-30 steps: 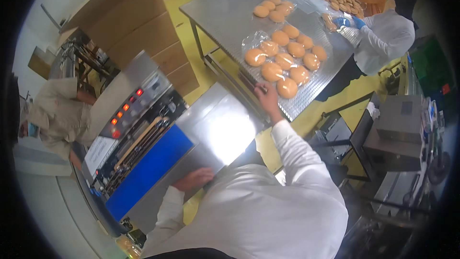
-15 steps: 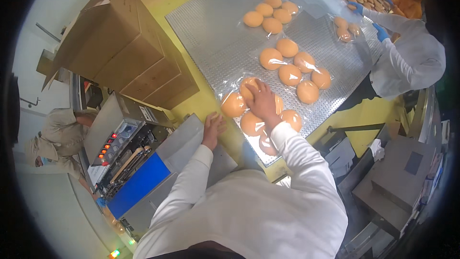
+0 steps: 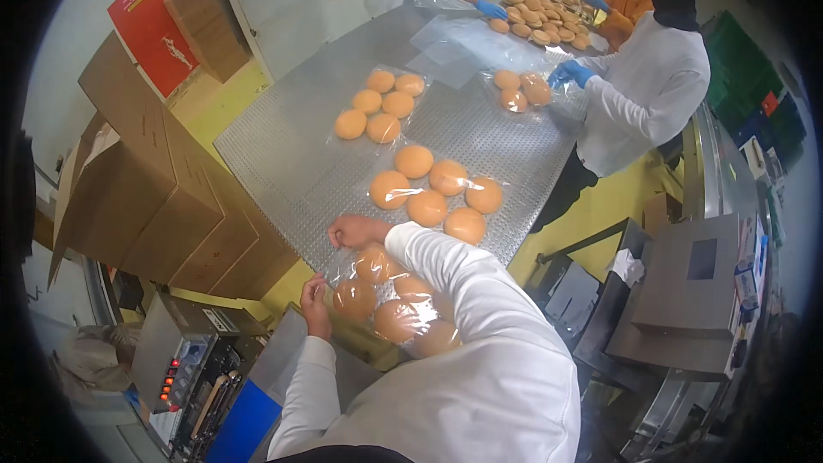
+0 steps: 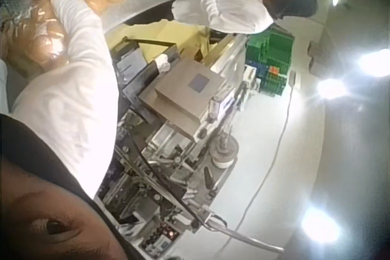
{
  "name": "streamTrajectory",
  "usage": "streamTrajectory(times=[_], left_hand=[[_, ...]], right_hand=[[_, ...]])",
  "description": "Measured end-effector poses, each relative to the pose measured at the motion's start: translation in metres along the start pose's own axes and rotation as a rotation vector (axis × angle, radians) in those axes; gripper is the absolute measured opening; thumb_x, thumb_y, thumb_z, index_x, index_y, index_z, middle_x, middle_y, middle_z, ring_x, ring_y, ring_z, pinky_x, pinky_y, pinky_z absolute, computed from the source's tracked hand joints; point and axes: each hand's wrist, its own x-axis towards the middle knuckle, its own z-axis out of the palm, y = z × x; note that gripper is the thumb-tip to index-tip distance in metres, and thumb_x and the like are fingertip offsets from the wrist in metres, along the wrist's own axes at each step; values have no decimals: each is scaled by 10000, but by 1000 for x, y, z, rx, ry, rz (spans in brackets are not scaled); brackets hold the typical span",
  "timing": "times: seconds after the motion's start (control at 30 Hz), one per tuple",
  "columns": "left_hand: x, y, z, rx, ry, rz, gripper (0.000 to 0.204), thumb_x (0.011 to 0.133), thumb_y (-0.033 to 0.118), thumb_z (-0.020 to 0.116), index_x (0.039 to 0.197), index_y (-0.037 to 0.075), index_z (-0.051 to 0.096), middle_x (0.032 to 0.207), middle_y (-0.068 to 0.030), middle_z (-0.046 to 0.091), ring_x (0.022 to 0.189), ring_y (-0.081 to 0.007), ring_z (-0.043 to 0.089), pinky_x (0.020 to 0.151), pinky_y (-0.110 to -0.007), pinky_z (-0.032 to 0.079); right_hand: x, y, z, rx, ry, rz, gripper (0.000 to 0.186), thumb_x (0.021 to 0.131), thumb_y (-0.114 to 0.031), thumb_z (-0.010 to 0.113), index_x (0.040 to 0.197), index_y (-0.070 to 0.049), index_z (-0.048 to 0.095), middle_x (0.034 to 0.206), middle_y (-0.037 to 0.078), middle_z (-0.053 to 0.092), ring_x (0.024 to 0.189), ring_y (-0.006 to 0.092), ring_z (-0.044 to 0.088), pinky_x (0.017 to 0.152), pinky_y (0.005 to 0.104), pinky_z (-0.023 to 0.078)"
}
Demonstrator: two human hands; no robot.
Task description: The person picks up bags of bread buns from a metal table, feeds the open end of each bag into a heat sealer to seal them, and then places the sealed bags onto a conveyor belt that passes through a metal detector.
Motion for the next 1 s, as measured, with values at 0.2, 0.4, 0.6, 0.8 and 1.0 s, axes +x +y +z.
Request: streamTrajectory(times=[0.2, 0.4, 0.6, 0.8, 1.0], left_hand=[[26, -9, -24, 461, -92, 233, 136, 811, 94, 635, 896, 72, 532, 831, -43, 574, 833, -210, 544, 783, -367, 439], [17, 5, -22, 987, 39, 320, 415, 642, 235, 786, 992, 118, 595, 938, -94, 615, 911, -318, 550, 801, -435, 433], [6, 11, -14, 792, 374, 276, 513, 695, 260, 789, 1075, 59, 509, 908, -86, 556, 952, -274, 546, 844, -397, 446], [6, -23, -25, -128, 132, -429, 230, 905, 312, 583, 977, 99, 538, 947, -42, 596, 905, -159, 580, 733, -295, 454], [-43, -15, -54, -436, 173, -342, 205, 969, 259, 479, 967, 59, 524, 1026, -114, 640, 911, -196, 631, 762, -325, 490]], right_hand=[[26, 35, -4, -387, 18, 80, 214, 811, -226, 526, 823, -54, 652, 750, 113, 652, 703, 311, 613, 685, 426, 480], [-4, 82, 14, 1, 600, 154, 173, 872, -200, 584, 931, -48, 640, 802, 80, 660, 766, 207, 621, 732, 329, 486], [-24, 43, 39, 218, 847, 357, 220, 827, -205, 616, 900, 1, 643, 814, 129, 657, 773, 218, 627, 708, 346, 485], [-17, 49, 20, 129, 545, 652, 191, 831, -171, 613, 858, 16, 641, 783, 114, 662, 707, 179, 619, 662, 325, 488], [11, 33, 55, 863, 455, 508, 100, 923, -96, 495, 903, -21, 558, 790, 103, 660, 694, 182, 642, 657, 298, 533]])
